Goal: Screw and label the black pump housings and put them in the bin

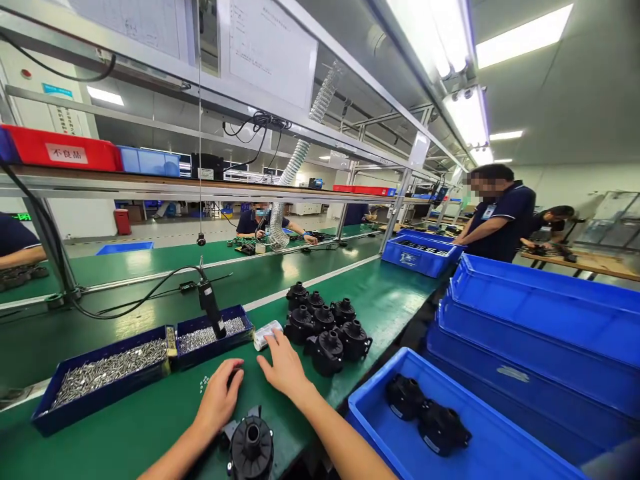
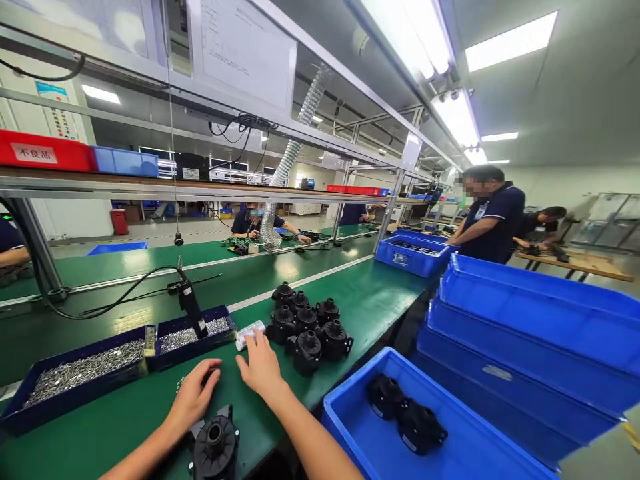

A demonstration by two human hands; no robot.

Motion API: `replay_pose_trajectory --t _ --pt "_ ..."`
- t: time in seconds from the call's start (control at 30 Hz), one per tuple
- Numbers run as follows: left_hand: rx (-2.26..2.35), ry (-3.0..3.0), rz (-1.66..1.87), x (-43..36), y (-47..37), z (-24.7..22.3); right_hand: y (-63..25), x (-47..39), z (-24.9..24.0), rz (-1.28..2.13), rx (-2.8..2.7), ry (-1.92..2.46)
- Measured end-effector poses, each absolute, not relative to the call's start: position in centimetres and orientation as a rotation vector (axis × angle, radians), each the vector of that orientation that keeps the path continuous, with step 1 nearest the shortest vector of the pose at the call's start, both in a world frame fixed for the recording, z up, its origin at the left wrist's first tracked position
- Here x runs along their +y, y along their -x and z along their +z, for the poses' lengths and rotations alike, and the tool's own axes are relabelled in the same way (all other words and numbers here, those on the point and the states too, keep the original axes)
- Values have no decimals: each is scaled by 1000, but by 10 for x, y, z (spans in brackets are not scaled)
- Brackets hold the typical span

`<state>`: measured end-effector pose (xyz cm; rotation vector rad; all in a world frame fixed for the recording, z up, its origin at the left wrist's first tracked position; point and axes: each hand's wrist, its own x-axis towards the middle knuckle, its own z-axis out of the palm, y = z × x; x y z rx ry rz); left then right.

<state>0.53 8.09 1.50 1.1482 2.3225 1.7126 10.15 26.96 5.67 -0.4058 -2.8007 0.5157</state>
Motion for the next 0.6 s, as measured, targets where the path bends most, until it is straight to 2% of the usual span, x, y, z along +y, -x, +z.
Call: replay_pose_trajectory --t 0.2,0.47,0.6 --pt "2295 -1178 1733 105 0 15 -69 310 65 459 -2864 230" --pt "2363 -1194 1638 102 -2 -1 -130 277 54 671 -2692 31" --pt "2426 -1141 1541 104 0 -7 -139 279 51 788 -2548 116"
